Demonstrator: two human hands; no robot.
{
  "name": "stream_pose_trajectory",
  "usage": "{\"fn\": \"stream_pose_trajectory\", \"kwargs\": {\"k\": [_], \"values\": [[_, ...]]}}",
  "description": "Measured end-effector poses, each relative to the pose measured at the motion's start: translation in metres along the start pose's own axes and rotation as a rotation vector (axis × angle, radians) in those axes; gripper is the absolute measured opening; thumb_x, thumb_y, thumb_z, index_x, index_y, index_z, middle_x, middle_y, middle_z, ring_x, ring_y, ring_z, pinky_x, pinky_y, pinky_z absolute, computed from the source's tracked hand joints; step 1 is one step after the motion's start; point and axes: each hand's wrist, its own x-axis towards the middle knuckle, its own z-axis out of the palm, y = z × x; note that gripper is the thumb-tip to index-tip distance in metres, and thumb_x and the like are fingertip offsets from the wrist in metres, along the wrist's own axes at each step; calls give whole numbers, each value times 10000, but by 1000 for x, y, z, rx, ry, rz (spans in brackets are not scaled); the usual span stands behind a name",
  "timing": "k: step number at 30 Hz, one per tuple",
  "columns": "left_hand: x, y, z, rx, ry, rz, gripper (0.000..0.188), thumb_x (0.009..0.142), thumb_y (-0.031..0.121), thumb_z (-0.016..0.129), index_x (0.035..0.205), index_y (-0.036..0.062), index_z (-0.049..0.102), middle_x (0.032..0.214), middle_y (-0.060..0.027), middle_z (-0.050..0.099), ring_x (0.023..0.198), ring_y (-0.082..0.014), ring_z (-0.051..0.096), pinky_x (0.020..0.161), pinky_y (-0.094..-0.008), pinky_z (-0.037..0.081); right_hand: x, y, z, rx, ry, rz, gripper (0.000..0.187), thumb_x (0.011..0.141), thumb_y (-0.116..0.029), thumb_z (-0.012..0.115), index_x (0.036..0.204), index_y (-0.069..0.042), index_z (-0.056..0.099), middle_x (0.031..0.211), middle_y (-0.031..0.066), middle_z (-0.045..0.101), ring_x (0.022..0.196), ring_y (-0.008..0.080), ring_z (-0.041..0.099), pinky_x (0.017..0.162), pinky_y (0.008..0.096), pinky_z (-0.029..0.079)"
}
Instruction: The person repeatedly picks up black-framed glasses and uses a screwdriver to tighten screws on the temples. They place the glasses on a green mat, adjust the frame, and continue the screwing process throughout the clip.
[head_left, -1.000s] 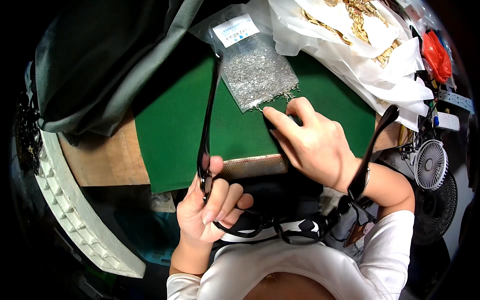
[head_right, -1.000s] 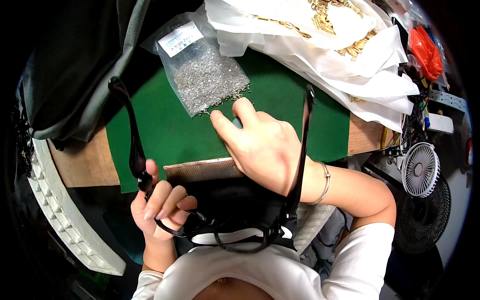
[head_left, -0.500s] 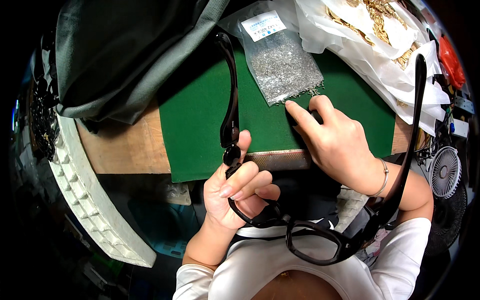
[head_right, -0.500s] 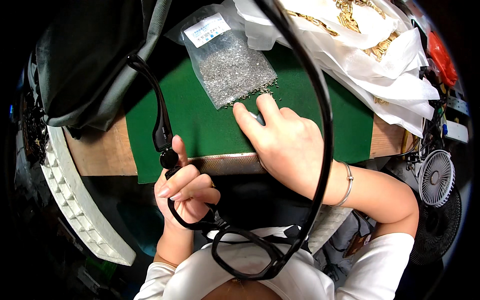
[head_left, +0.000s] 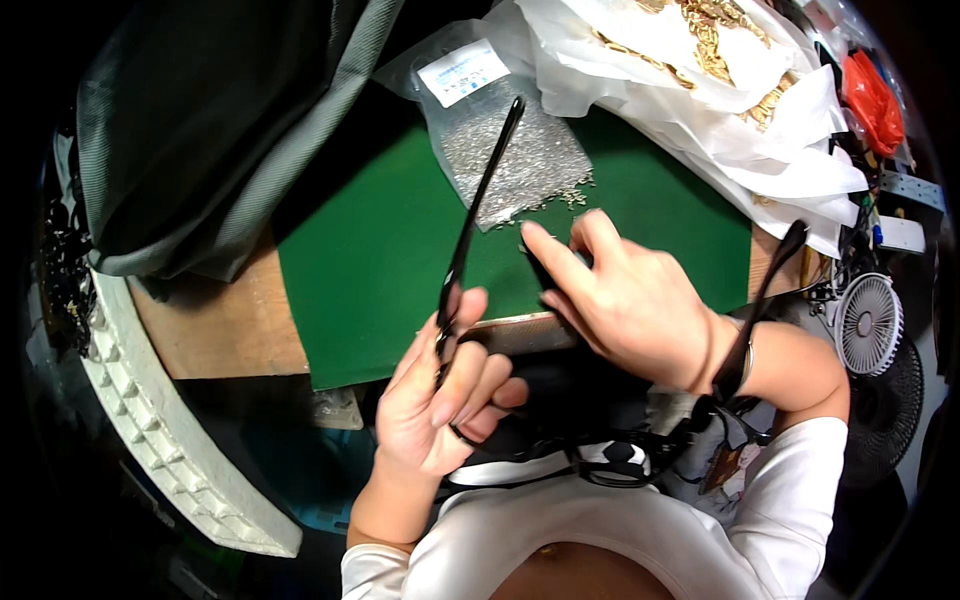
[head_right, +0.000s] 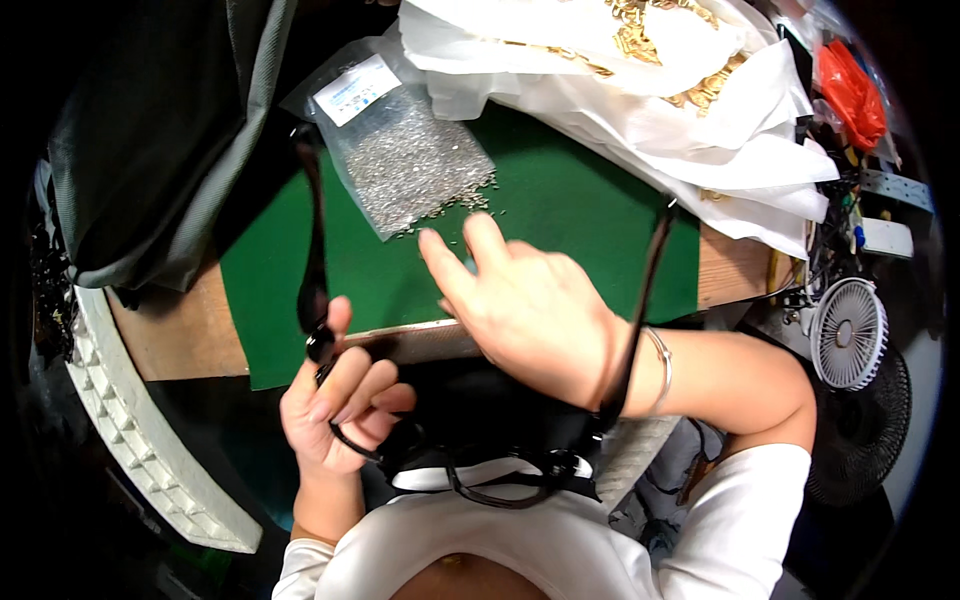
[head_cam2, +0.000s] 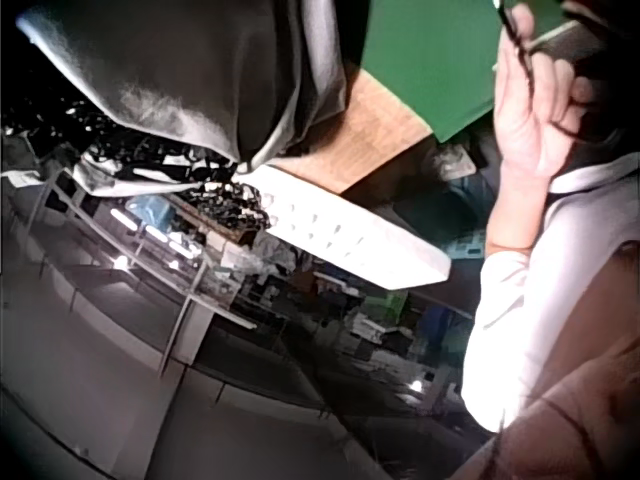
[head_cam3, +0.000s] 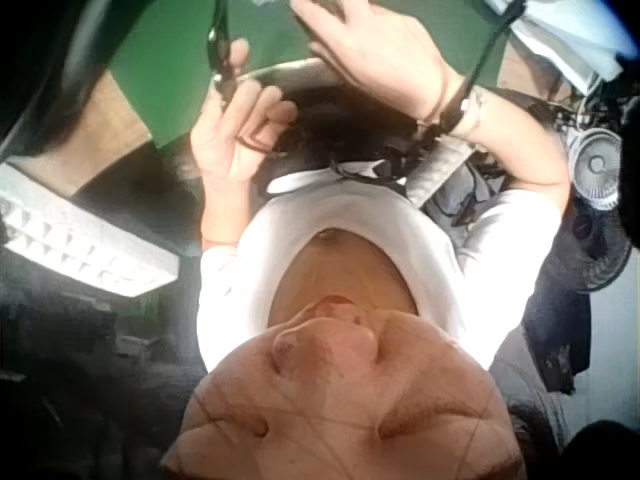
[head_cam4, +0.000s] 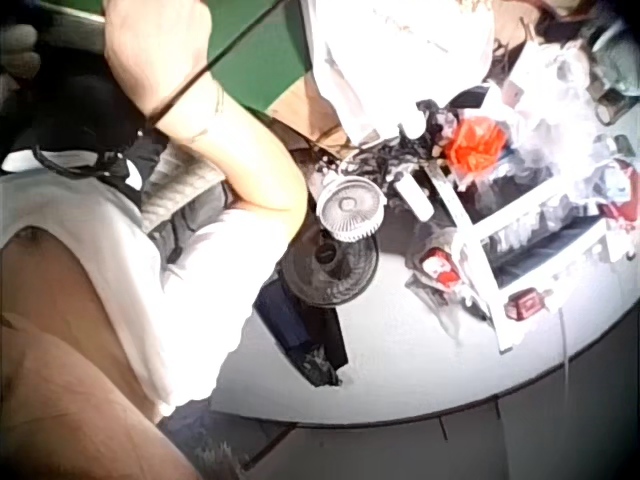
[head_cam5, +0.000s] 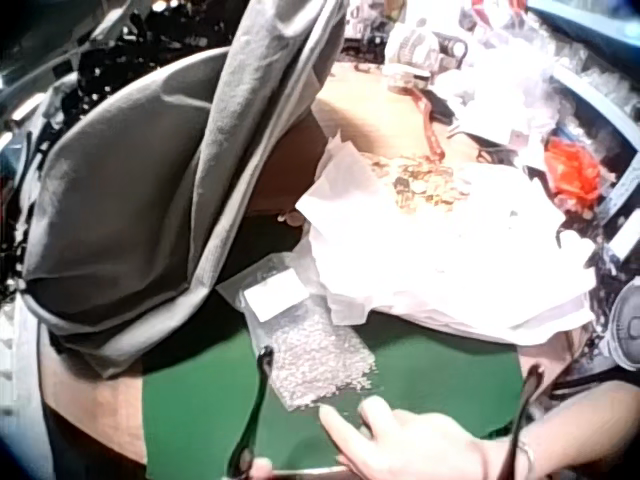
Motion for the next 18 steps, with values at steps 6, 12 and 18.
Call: {"fn": "stream_pose_trajectory", "kwargs": {"k": [6,12,18], "values": [[-3,-3,4,110,-32,47,406,920,193,329,1277,1,328,550,2,426,562,-112,366,732,-292,393,-15,21,-25,238,0,106,371,732,-58,575,1097,-59,507,849,141,467,623,280,545,563,332,462],[1,0,1,224,-158,-22,404,920,192,273,1302,79,336,543,49,407,606,-105,322,735,-285,351,-18,15,0,93,123,82,348,716,-64,605,1059,-66,544,848,109,481,602,240,550,504,316,459],[-7,2,-6,70,-17,-1,393,924,204,297,1282,49,347,537,37,393,588,-90,337,723,-289,360,-11,15,6,14,163,4,343,680,-33,607,1020,-58,569,792,83,493,580,206,549,481,284,463]]}}
